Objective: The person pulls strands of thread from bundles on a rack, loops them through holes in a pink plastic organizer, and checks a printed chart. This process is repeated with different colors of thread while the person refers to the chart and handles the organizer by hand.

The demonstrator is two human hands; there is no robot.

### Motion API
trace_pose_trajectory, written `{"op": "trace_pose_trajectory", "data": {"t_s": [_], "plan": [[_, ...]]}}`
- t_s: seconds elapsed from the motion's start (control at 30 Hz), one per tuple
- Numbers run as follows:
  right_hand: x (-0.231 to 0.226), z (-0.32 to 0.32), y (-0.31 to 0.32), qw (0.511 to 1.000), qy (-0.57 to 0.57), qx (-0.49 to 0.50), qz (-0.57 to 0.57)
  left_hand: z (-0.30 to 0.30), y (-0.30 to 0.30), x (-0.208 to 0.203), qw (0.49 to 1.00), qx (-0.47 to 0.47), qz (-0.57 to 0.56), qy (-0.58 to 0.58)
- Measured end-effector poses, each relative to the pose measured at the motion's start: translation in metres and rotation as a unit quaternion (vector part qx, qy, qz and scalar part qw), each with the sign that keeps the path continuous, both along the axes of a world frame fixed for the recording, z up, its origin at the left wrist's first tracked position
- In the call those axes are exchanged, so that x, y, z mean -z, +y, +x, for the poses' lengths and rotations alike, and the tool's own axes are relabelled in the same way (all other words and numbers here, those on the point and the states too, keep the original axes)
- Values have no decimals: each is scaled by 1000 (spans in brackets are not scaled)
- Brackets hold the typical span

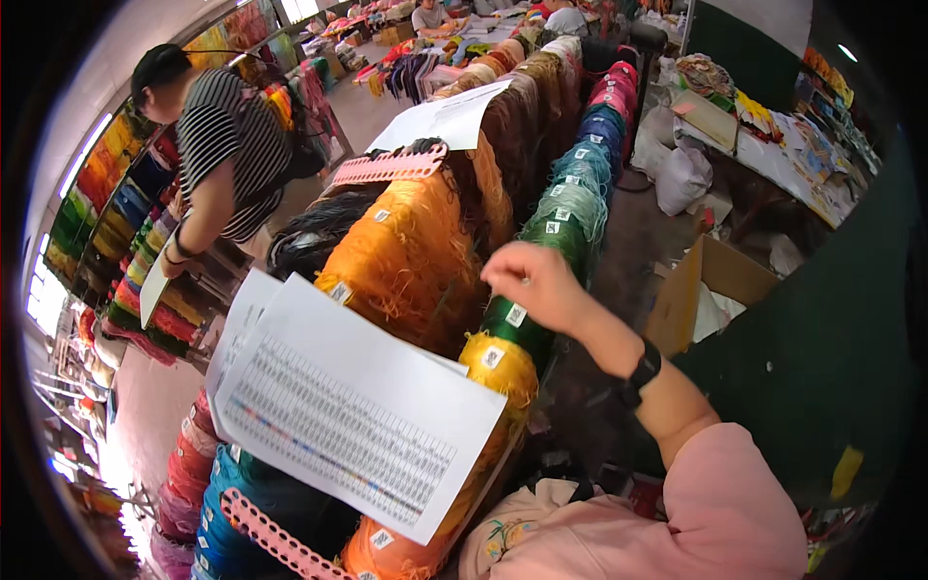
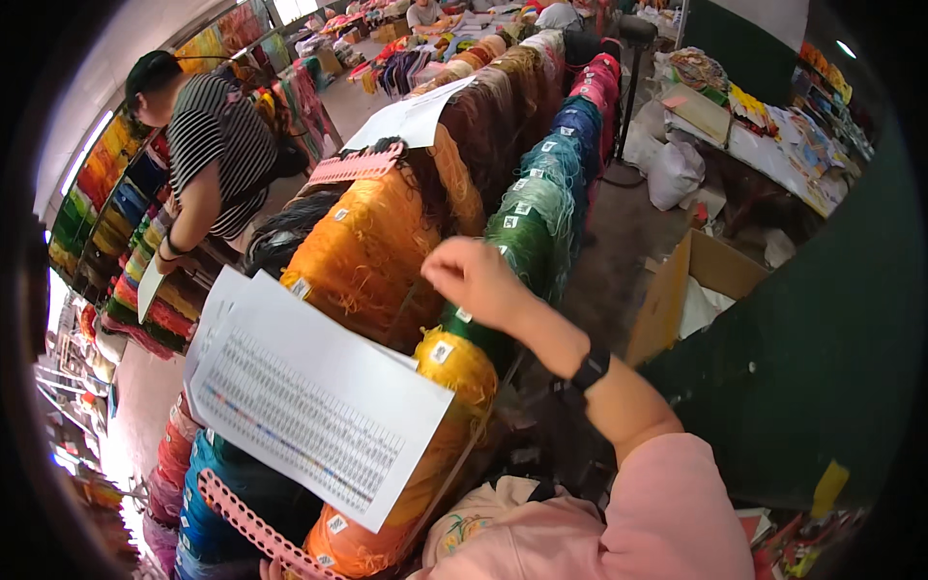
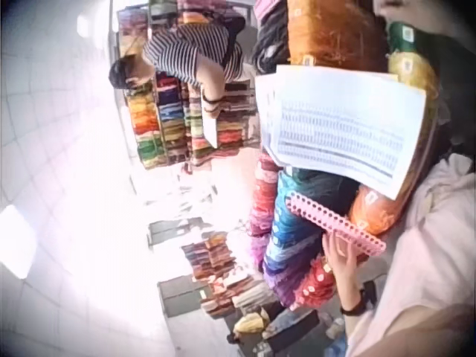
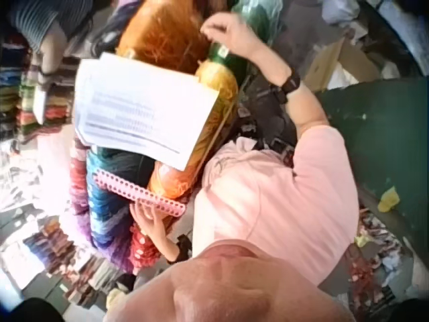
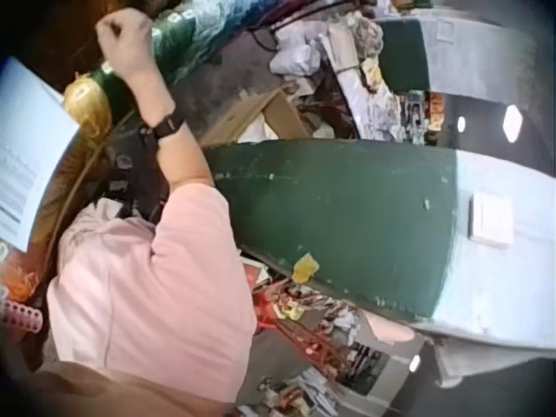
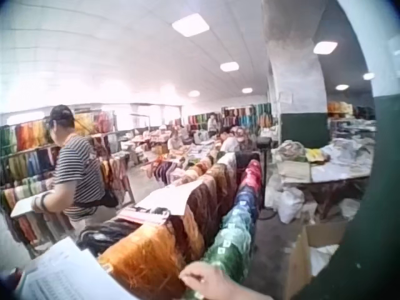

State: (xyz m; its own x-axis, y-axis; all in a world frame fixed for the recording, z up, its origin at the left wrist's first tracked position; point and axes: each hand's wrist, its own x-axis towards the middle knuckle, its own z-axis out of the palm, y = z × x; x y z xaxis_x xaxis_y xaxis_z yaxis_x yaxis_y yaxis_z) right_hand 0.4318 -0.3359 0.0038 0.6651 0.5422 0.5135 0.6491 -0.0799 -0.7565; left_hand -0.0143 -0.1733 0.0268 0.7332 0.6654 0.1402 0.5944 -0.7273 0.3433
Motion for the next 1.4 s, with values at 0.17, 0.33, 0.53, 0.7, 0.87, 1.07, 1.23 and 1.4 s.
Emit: {"op": "trace_pose_trajectory", "data": {"t_s": [0.17, 0.33, 0.53, 0.7, 0.87, 1.07, 1.23, 1.4], "plan": [[6, 125, 25, 989, 149, 14, 16, 70, -7, -80, 999, 8, 9, 40], [8, 183, 52, 992, 99, 69, -23, 191, -31, -152, 958, 108, -259, 64], [19, 201, 68, 992, 52, 81, -87, 359, -35, -127, 895, 226, -383, -17], [34, 208, 46, 988, 147, 9, 48, 456, -39, -81, 835, 207, -502, -88], [19, 197, 29, 865, 439, -181, 161, 511, -35, -30, 769, 71, -604, -194], [14, 200, 8, 767, 553, -289, 152, 548, -33, 1, 672, 14, -692, -264], [11, 192, 6, 789, 535, -285, 101, 558, -31, 8, 560, 36, -778, -284], [8, 185, 2, 803, 527, -264, 89, 552, -31, 8, 560, 79, -776, -279]]}}
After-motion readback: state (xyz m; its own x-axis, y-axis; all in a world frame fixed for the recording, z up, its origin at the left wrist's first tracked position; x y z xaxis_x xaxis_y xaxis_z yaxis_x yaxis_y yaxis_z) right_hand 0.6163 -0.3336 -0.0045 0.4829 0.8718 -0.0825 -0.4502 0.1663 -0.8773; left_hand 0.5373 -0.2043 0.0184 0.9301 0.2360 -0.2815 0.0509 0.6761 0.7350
